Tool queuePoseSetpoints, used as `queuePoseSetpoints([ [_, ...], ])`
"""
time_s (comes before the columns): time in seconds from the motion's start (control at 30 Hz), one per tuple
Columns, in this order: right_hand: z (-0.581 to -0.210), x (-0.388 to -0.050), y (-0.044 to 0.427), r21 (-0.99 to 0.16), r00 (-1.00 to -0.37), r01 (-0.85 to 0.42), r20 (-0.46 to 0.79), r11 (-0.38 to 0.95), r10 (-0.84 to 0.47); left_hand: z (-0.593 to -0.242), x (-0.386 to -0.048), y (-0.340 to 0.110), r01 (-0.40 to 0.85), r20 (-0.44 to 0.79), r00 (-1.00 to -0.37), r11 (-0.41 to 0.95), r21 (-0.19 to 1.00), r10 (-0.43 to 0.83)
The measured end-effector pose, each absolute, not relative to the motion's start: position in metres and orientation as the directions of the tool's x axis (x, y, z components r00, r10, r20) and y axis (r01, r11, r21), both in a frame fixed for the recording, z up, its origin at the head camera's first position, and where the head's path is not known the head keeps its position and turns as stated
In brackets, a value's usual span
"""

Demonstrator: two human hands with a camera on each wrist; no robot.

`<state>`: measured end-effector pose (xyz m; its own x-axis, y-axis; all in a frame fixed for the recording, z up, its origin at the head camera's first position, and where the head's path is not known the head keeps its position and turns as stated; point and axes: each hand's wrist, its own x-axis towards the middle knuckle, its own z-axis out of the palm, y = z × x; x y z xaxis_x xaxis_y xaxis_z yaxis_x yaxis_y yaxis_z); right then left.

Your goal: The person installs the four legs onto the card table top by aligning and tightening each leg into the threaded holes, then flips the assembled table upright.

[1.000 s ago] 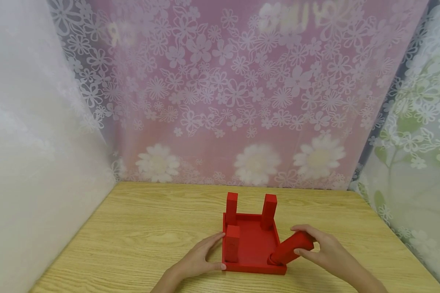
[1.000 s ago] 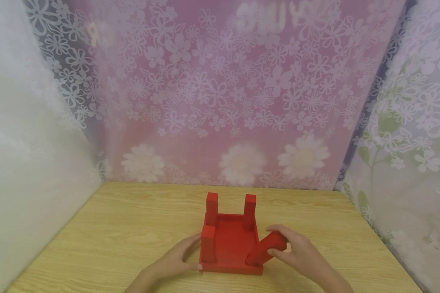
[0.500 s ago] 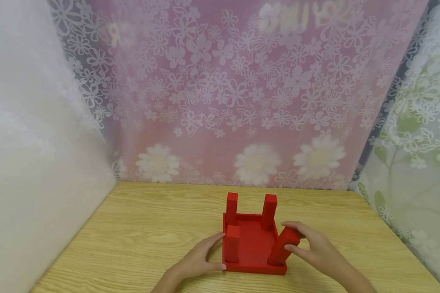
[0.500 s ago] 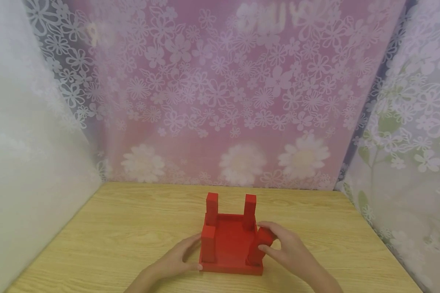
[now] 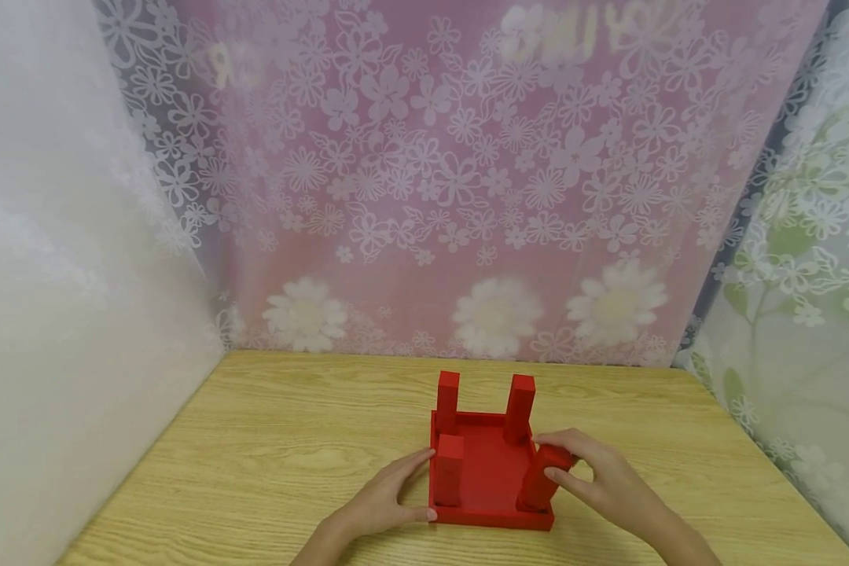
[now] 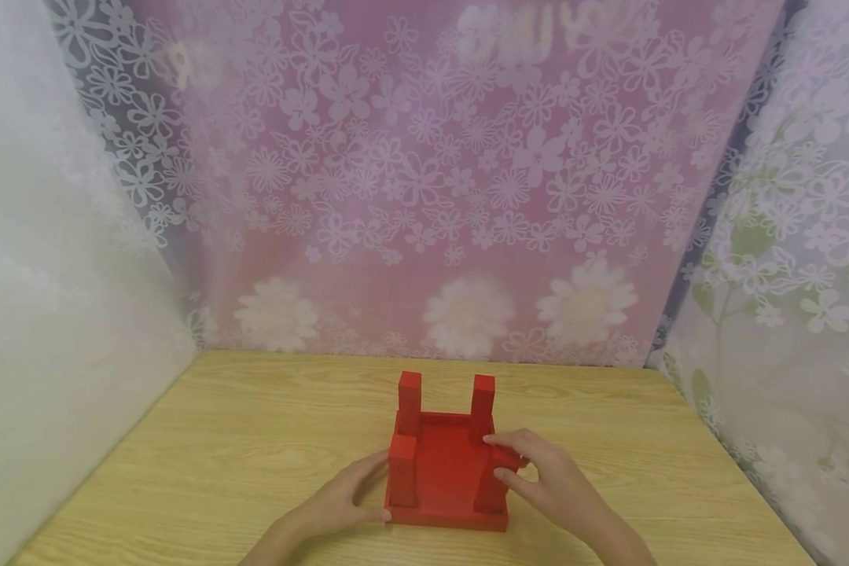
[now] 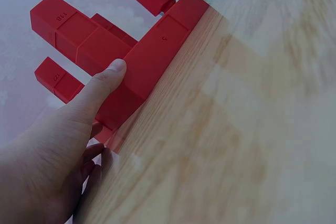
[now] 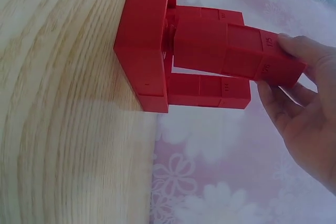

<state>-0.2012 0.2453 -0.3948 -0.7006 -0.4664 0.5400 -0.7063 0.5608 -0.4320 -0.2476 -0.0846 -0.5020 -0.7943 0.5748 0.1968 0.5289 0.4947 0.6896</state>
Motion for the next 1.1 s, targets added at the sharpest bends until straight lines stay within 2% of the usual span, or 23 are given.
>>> queuePoseSetpoints([
  [0.17,-0.395,-0.201,0.244,-0.460,-0.701,-0.711,0.524,0.531,-0.484,-0.502,-0.247,-0.085,0.533,0.201,-0.793,0.495,0.686,0.575],
  [0.4,-0.395,-0.203,0.244,-0.691,-0.689,-0.672,0.451,0.267,-0.567,-0.501,-0.247,-0.085,0.546,0.216,-0.787,0.492,0.678,0.577],
  [0.57,-0.398,-0.205,0.244,-0.737,-0.694,-0.644,0.452,0.203,-0.560,-0.500,-0.246,-0.085,0.544,0.212,-0.787,0.489,0.682,0.580],
  [0.8,-0.402,-0.204,0.241,-0.694,-0.792,-0.605,0.474,0.391,-0.385,-0.500,-0.246,-0.085,0.536,0.206,-0.789,0.485,0.691,0.579],
  [0.97,-0.410,-0.207,0.236,-0.642,-0.800,-0.596,0.523,0.482,-0.293,-0.499,-0.246,-0.085,0.534,0.204,-0.790,0.486,0.692,0.578],
  [1.1,-0.412,-0.207,0.233,-0.626,-0.798,-0.594,0.538,0.506,-0.272,-0.499,-0.245,-0.084,0.531,0.201,-0.792,0.487,0.693,0.577],
])
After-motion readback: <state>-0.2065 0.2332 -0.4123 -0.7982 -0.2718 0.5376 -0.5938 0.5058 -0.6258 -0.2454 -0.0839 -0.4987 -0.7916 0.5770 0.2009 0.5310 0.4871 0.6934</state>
